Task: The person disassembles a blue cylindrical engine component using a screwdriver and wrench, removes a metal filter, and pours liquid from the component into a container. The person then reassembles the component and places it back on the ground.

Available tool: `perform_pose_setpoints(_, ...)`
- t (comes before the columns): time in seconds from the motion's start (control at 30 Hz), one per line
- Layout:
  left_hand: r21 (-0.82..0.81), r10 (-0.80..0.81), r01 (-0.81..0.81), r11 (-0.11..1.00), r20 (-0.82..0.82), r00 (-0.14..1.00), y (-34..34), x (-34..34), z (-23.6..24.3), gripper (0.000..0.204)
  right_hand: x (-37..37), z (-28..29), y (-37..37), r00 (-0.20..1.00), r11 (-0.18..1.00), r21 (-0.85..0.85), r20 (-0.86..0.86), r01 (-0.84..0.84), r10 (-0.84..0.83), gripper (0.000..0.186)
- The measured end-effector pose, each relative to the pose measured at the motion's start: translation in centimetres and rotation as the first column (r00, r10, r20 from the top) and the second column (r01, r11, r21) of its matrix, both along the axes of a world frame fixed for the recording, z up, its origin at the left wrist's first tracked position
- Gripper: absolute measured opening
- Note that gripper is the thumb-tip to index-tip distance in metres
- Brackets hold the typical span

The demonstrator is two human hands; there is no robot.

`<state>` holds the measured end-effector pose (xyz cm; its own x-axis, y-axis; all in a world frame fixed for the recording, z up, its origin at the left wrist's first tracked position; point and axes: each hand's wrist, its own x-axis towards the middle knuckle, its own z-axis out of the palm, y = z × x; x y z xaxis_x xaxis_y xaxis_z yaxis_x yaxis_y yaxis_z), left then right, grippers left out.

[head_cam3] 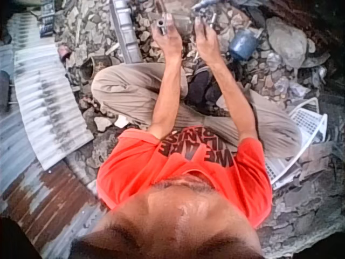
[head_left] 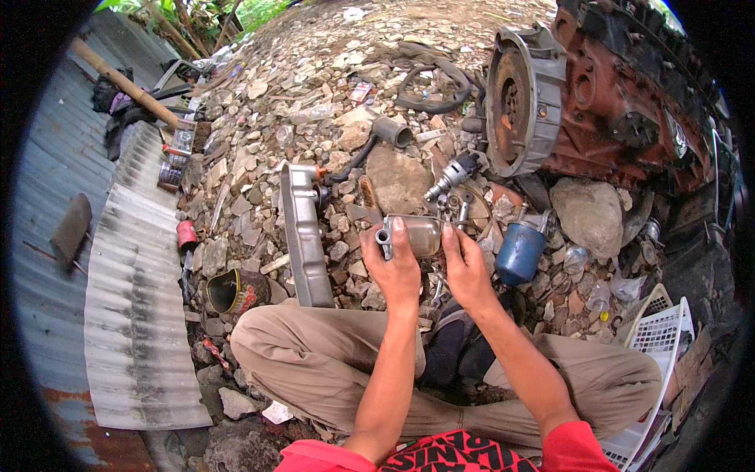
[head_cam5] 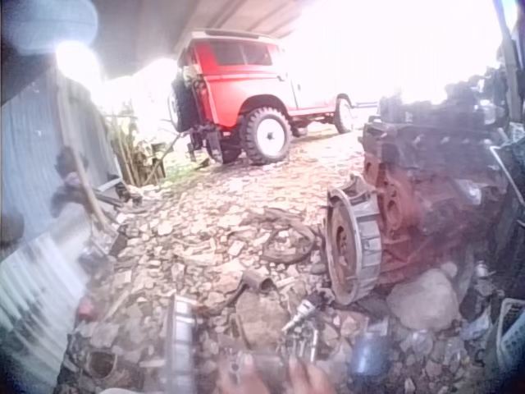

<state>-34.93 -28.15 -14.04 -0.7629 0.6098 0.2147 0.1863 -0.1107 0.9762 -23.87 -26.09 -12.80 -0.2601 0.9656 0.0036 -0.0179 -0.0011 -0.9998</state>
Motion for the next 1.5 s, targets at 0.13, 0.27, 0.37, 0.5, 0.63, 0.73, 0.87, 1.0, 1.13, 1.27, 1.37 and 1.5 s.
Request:
perform_pose_setpoints(0.13, 0.049, 0.071, -0.069, 0.996, -0.057, 0.996, 0.2, -0.8, -0.9, 0.048, 0.9, 0.7, 1.2, 0.988, 0.953, -0.263, -0.059, -0.150, 0.139, 0.041)
perform_pose_setpoints(0.27, 0.047, 0.045, -0.041, 0.998, -0.083, 0.996, -0.2, -1.1, -0.1, 0.048, 1.3, 1.0, 1.6, 0.984, 0.919, -0.354, -0.093, -0.177, 0.153, 0.032)
perform_pose_setpoints(0.37, 0.075, 0.066, -0.050, 0.996, -0.216, 0.974, -0.1, -1.0, 0.0, 0.047, 1.3, 1.3, 1.2, 0.978, 0.901, -0.401, -0.182, -0.168, 0.101, 0.027)
perform_pose_setpoints(0.5, 0.043, 0.052, -0.043, 0.998, -0.233, 0.971, 0.0, -0.5, 0.0, 0.045, 1.2, 1.0, 1.1, 0.968, 0.921, -0.377, -0.253, -0.096, -0.002, 0.021)
perform_pose_setpoints(0.63, 0.051, 0.050, -0.048, 0.998, -0.034, 0.998, 0.1, 0.1, -0.4, 0.043, 1.3, 1.1, 1.6, 0.977, 0.959, -0.273, -0.213, -0.078, 0.019, 0.022)
perform_pose_setpoints(0.73, 0.066, 0.087, -0.081, 0.995, -0.101, 0.991, 0.2, 0.4, -0.3, 0.043, 2.2, 0.9, 2.5, 0.983, 0.944, -0.278, -0.099, -0.178, 0.156, 0.024)
perform_pose_setpoints(0.87, 0.060, 0.115, -0.103, 0.993, -0.264, 0.958, 0.0, -0.2, -0.7, 0.047, 2.2, 0.5, 2.4, 0.977, 0.902, -0.379, -0.041, -0.207, 0.207, 0.026)
perform_pose_setpoints(1.0, 0.063, 0.091, -0.075, 0.995, -0.315, 0.945, 0.0, -0.7, -0.5, 0.049, 1.1, 0.0, 1.5, 0.975, 0.873, -0.471, -0.220, -0.124, 0.020, 0.024)
perform_pose_setpoints(1.13, 0.054, 0.111, -0.098, 0.994, -0.379, 0.919, 0.0, -0.7, -0.8, 0.049, 0.7, -0.3, 1.0, 0.946, 0.875, -0.470, -0.321, -0.113, -0.050, 0.021)
perform_pose_setpoints(1.27, 0.003, 0.096, -0.100, 0.995, -0.300, 0.949, 0.2, 0.0, -0.7, 0.050, 0.6, -1.2, 1.1, 0.930, 0.933, -0.352, -0.361, -0.070, -0.067, 0.026)
perform_pose_setpoints(1.37, -0.005, 0.106, -0.110, 0.994, -0.230, 0.968, 0.3, 0.1, -0.8, 0.050, 0.3, -1.4, 0.8, 0.931, 0.945, -0.324, -0.359, -0.052, -0.072, 0.023)
perform_pose_setpoints(1.5, -0.031, 0.045, -0.047, 0.998, -0.060, 0.997, 0.4, -0.1, -1.1, 0.047, 0.1, -1.4, 0.6, 0.974, 0.985, -0.168, -0.215, 0.031, -0.067, 0.021)
